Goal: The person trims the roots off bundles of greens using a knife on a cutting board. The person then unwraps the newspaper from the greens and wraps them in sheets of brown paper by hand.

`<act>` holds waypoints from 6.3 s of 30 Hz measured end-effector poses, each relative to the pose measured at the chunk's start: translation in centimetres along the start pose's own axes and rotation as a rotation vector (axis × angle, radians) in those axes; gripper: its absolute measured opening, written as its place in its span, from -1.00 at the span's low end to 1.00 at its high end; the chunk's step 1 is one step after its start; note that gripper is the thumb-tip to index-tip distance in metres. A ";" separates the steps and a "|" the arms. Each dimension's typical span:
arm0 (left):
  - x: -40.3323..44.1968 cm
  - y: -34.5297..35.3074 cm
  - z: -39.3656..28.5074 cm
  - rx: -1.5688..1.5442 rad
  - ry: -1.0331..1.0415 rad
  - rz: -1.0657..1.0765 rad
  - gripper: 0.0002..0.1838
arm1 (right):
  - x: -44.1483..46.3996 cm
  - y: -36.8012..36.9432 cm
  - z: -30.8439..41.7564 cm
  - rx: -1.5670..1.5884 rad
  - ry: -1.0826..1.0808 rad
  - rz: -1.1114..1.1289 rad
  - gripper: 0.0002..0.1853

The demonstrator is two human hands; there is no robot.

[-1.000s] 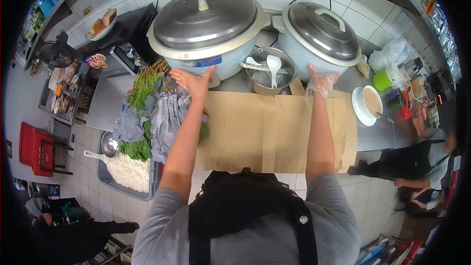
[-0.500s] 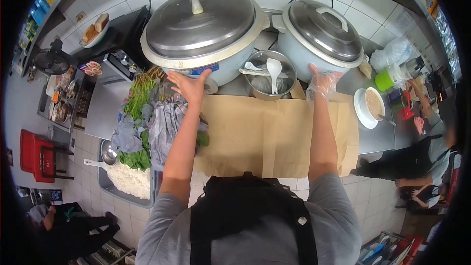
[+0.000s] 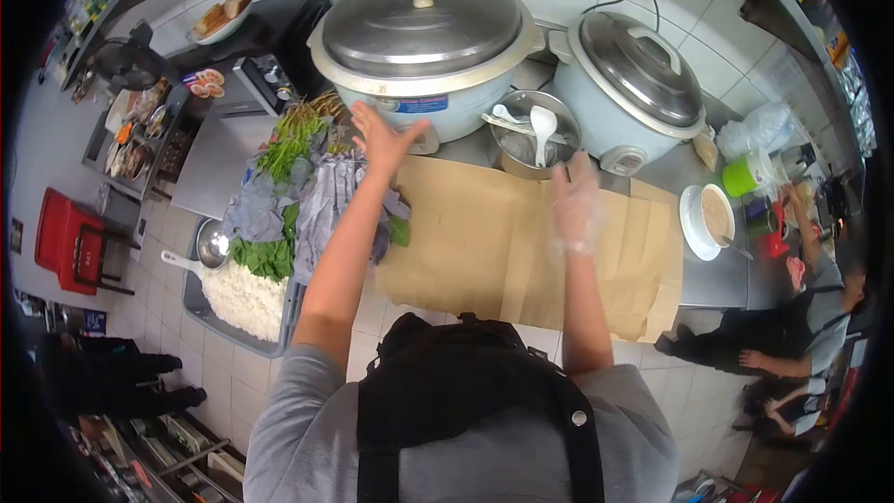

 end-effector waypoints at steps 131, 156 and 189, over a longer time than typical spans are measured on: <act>-15.2 -1.3 -1.2 0.034 0.544 -0.154 -0.86 | -12.6 8.4 10.8 -0.033 -0.230 0.313 -0.67; -12.5 1.0 0.0 0.123 0.309 0.021 -0.75 | -2.3 7.4 4.8 0.404 -0.055 0.404 -0.52; -10.7 14.9 -9.4 0.635 1.012 0.545 -0.86 | -5.4 4.8 -0.3 -0.183 -0.216 0.063 -0.75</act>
Point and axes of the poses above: each hand's wrist, its own x-axis towards the middle knuckle, its own y-axis out of the palm, z = x × y, the point moved 6 cm from there along x, towards the middle knuckle, and after that the axes turned 7 degrees about x, right-handed, at the moved point
